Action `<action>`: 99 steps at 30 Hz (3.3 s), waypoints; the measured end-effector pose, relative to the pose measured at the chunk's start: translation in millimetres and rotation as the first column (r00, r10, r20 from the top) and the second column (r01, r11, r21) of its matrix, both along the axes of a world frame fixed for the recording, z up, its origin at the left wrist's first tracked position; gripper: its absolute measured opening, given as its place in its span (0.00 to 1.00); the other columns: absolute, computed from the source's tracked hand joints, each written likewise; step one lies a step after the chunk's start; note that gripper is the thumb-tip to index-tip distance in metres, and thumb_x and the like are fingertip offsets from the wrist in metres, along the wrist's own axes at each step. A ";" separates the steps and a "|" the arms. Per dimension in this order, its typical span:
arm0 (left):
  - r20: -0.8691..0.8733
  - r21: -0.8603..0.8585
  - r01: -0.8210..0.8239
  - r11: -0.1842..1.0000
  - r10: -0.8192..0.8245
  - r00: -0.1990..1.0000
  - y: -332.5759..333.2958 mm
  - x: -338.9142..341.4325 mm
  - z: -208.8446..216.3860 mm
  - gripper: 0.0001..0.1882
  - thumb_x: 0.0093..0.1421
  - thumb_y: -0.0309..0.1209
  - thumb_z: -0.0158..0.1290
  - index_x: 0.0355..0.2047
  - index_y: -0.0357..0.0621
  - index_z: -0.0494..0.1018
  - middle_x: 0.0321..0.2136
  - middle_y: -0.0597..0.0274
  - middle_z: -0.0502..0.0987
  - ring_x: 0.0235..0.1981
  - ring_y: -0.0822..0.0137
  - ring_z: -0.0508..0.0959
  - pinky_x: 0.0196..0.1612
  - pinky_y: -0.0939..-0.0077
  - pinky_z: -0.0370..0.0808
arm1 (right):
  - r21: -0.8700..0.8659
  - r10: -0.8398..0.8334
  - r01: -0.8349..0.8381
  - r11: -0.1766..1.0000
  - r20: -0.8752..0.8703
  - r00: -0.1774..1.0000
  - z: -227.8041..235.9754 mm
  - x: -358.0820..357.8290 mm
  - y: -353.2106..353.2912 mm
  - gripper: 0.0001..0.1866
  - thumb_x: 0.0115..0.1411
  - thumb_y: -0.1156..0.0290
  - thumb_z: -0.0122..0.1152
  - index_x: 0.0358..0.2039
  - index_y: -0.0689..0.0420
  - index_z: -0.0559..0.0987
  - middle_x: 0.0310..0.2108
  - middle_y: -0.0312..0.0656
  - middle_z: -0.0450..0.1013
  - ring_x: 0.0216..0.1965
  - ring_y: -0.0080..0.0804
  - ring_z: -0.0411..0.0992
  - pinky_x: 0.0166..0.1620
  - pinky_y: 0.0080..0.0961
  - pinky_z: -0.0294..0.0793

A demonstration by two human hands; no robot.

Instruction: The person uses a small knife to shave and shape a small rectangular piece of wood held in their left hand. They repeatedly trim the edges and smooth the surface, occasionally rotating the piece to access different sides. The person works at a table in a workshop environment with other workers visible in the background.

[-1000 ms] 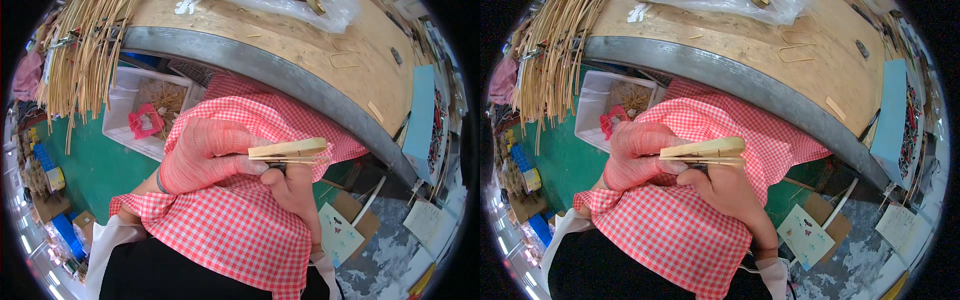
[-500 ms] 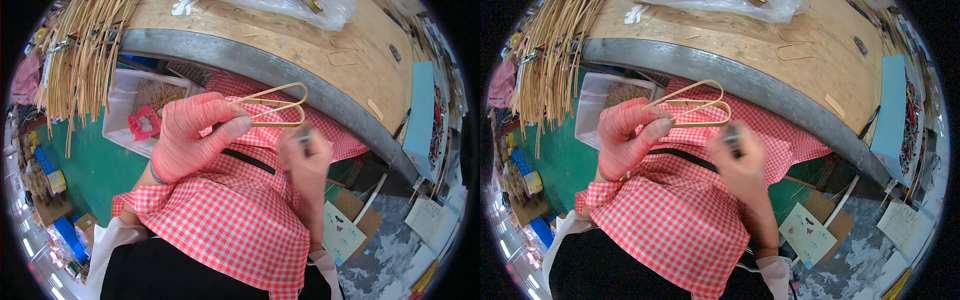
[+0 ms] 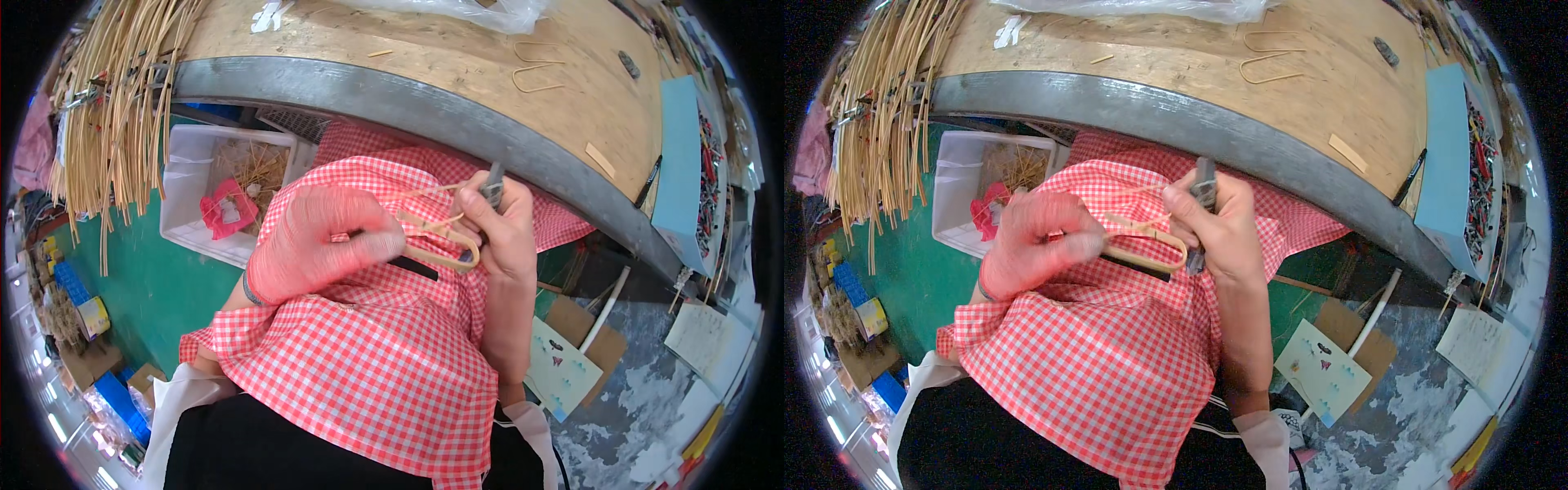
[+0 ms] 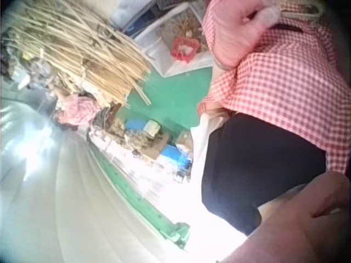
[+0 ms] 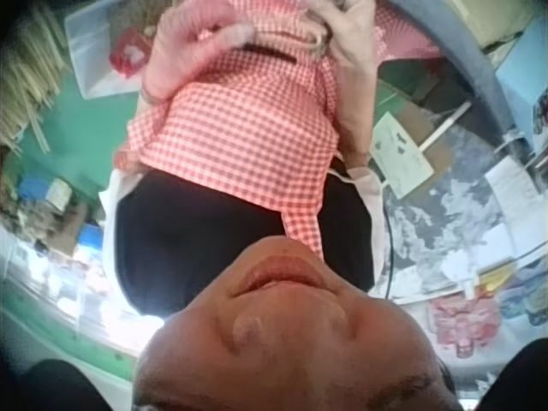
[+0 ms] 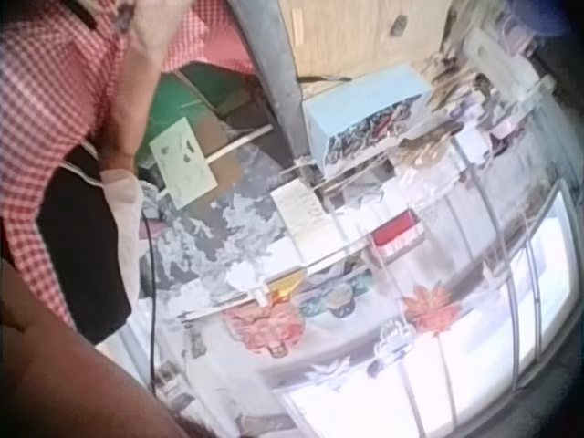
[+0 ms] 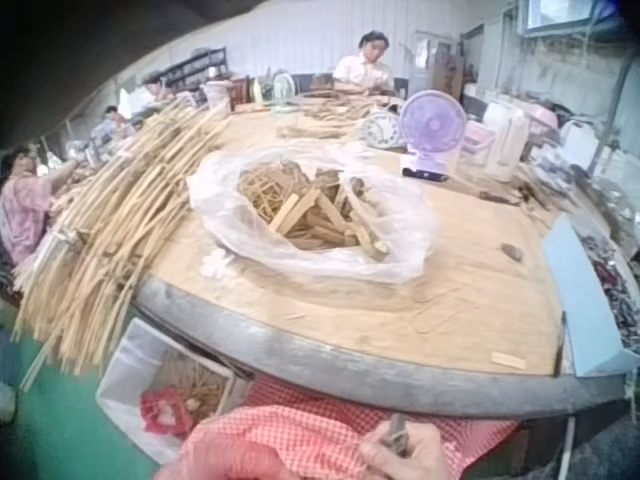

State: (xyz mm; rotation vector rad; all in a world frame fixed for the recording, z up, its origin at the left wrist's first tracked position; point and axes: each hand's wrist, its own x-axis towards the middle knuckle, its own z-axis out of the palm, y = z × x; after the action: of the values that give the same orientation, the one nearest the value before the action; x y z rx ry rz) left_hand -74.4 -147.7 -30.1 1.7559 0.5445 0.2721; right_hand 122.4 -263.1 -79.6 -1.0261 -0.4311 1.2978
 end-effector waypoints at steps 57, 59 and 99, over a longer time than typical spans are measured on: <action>0.038 0.257 0.149 0.955 -0.165 0.986 9.6 -13.2 0.9 0.14 0.48 0.27 0.62 0.38 0.45 0.80 0.35 0.59 0.81 0.37 0.62 0.82 0.41 0.72 0.79 | 0.030 0.087 -0.380 0.924 0.954 0.288 35.5 -31.1 -0.6 0.17 0.51 0.63 0.67 0.19 0.59 0.70 0.17 0.42 0.64 0.18 0.38 0.68 0.21 0.33 0.64; 0.038 0.252 0.147 0.956 -0.162 0.986 10.1 -14.7 -1.2 0.14 0.48 0.28 0.62 0.38 0.46 0.80 0.35 0.59 0.81 0.37 0.62 0.82 0.41 0.72 0.79 | 0.027 0.093 -0.377 0.926 0.950 0.297 36.6 -31.4 -0.5 0.17 0.51 0.63 0.67 0.19 0.59 0.69 0.17 0.42 0.64 0.18 0.38 0.68 0.20 0.33 0.64; 0.102 0.101 0.150 0.983 -0.160 0.982 6.0 -16.4 11.6 0.13 0.55 0.35 0.59 0.39 0.44 0.77 0.29 0.58 0.78 0.32 0.60 0.78 0.35 0.69 0.74 | 0.025 0.125 -0.315 0.949 0.885 0.448 34.6 -44.4 -4.9 0.20 0.56 0.57 0.62 0.27 0.64 0.73 0.19 0.47 0.65 0.21 0.47 0.68 0.25 0.36 0.63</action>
State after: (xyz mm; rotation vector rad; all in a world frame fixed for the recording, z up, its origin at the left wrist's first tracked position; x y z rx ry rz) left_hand -90.8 -141.7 -18.6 1.8511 0.3176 0.2860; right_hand 78.0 -268.0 -45.0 -1.4714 -1.5175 0.8037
